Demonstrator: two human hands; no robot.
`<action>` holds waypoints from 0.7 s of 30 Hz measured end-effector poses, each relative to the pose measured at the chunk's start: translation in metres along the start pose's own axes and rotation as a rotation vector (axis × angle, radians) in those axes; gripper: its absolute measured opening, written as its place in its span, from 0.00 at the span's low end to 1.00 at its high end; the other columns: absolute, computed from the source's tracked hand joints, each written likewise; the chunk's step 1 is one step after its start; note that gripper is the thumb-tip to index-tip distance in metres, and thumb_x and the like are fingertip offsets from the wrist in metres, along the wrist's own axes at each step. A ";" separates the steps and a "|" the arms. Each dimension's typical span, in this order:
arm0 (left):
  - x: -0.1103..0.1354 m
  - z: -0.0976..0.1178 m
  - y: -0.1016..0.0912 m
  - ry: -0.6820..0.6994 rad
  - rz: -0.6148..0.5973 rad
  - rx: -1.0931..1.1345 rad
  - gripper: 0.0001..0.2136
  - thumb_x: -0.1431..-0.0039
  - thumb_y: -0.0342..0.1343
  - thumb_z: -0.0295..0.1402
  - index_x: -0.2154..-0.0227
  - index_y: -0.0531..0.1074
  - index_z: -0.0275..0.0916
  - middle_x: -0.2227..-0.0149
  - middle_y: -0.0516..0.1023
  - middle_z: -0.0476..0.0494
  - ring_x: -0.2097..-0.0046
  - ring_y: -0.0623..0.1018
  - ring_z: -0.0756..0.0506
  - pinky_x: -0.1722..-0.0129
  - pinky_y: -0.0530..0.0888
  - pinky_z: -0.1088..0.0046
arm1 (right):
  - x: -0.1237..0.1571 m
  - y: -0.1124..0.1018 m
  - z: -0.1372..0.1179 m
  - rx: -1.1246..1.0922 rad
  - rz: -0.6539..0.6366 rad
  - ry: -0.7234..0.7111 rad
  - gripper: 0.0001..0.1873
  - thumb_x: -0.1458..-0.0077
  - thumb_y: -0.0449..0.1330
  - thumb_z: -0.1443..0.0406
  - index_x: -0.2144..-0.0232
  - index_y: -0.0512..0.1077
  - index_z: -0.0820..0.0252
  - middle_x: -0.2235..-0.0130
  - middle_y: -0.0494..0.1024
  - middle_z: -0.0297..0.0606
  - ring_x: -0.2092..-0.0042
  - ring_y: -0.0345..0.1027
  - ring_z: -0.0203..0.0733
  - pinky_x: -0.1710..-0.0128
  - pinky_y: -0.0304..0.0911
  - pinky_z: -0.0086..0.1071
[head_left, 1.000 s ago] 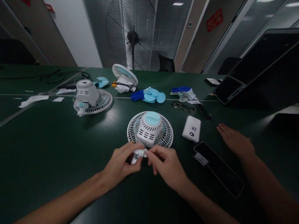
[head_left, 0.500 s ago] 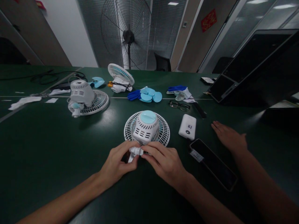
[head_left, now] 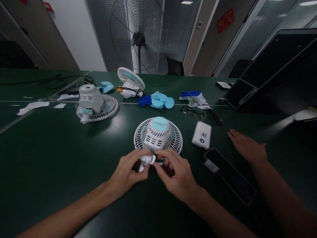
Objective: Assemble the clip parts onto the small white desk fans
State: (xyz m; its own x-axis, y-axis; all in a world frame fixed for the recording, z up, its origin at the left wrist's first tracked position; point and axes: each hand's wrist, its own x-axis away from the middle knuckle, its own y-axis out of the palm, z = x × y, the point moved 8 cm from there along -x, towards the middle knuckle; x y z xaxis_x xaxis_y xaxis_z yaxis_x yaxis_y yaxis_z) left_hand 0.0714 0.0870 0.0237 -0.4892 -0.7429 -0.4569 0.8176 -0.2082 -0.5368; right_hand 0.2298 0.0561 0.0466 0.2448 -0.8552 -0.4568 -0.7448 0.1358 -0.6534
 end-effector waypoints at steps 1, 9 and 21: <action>0.000 0.000 -0.001 -0.005 0.005 0.010 0.16 0.39 0.60 0.23 0.50 0.71 0.44 0.62 0.76 0.50 0.68 0.74 0.51 0.69 0.70 0.79 | -0.002 -0.003 -0.003 0.008 -0.020 -0.048 0.12 0.32 0.61 0.58 0.49 0.78 0.42 0.57 0.85 0.35 0.67 0.80 0.41 0.73 0.75 0.32; -0.002 0.004 0.001 0.001 -0.027 -0.004 0.15 0.39 0.60 0.23 0.51 0.72 0.43 0.64 0.75 0.51 0.68 0.73 0.51 0.69 0.69 0.78 | -0.003 -0.001 -0.002 0.006 0.025 -0.014 0.08 0.32 0.60 0.62 0.60 0.80 0.44 0.69 0.83 0.33 0.70 0.79 0.40 0.75 0.72 0.31; -0.003 0.005 -0.001 -0.019 -0.018 0.051 0.14 0.40 0.61 0.23 0.52 0.73 0.40 0.65 0.76 0.50 0.70 0.72 0.51 0.71 0.69 0.79 | -0.003 0.000 -0.015 0.190 -0.018 -0.219 0.09 0.29 0.57 0.64 0.56 0.76 0.60 0.58 0.83 0.40 0.59 0.79 0.41 0.65 0.69 0.31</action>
State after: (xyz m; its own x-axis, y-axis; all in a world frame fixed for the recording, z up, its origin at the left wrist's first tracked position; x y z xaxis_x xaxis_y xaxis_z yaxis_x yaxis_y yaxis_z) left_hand 0.0738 0.0865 0.0286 -0.4984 -0.7507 -0.4336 0.8235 -0.2536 -0.5075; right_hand 0.2193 0.0508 0.0567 0.4003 -0.7327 -0.5504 -0.6147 0.2308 -0.7542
